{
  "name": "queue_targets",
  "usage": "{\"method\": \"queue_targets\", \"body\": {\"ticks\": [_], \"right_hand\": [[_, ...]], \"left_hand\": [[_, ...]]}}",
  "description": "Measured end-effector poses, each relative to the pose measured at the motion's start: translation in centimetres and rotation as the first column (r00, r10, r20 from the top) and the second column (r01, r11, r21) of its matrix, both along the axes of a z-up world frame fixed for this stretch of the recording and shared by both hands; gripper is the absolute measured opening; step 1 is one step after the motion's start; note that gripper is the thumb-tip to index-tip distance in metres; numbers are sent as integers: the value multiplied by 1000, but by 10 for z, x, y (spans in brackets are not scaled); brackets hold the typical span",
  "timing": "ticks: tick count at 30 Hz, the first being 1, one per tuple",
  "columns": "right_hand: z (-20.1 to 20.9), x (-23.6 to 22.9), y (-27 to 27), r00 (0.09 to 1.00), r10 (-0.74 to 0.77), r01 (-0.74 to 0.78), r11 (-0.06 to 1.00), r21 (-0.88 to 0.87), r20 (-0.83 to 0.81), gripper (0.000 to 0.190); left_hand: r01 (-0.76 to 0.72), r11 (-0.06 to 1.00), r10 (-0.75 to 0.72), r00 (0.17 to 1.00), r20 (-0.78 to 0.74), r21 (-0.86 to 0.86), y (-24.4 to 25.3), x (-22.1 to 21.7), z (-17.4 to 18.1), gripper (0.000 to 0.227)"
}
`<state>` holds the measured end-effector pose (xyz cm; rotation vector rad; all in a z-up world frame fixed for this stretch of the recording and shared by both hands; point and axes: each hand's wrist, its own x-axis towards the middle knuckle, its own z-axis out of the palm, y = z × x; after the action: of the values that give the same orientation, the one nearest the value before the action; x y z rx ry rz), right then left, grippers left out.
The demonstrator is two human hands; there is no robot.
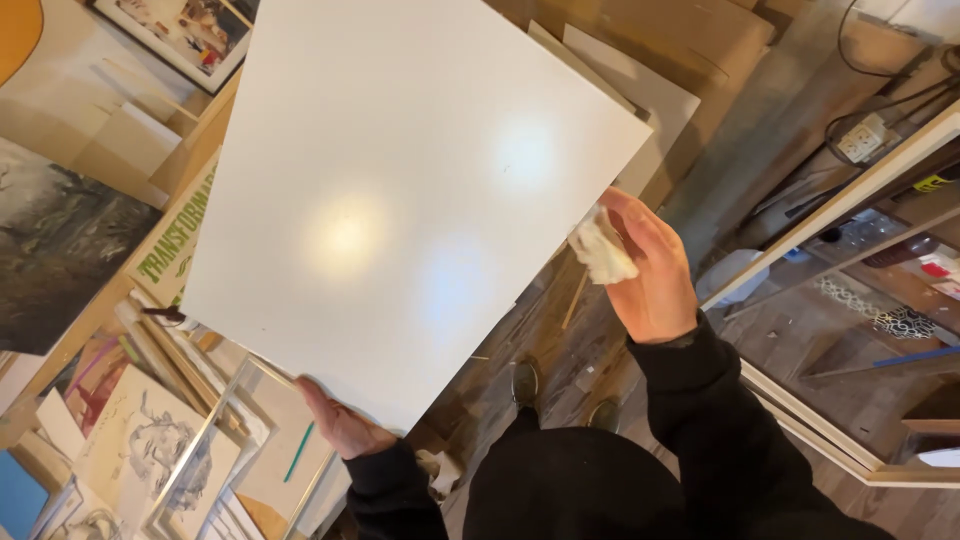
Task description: Cleaning a white mat board using a spray bottle and a cloth.
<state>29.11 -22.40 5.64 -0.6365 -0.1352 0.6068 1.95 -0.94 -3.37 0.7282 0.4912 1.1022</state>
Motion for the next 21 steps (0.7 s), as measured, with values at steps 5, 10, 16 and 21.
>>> {"method": "queue_targets", "body": {"ticks": [5,10,16,21], "right_hand": [[-18,2,4,966,-12,33,997,-76,258,12],[5,-2,10,949,8,42,988,-151,314,19],[14,-4,18,915,-6,91,977,-192,403,22],[8,1,29,979,1,44,975,-217,205,18]], "left_hand": [[-13,997,13,1000,4,-71,-9,-6,-15,63],[-70,997,70,997,-8,21,-18,-6,10,64],[-227,959,254,954,-158,171,-28,-3,44,67],[-139,936,147,989,1,323,-28,-12,54,66]]}}
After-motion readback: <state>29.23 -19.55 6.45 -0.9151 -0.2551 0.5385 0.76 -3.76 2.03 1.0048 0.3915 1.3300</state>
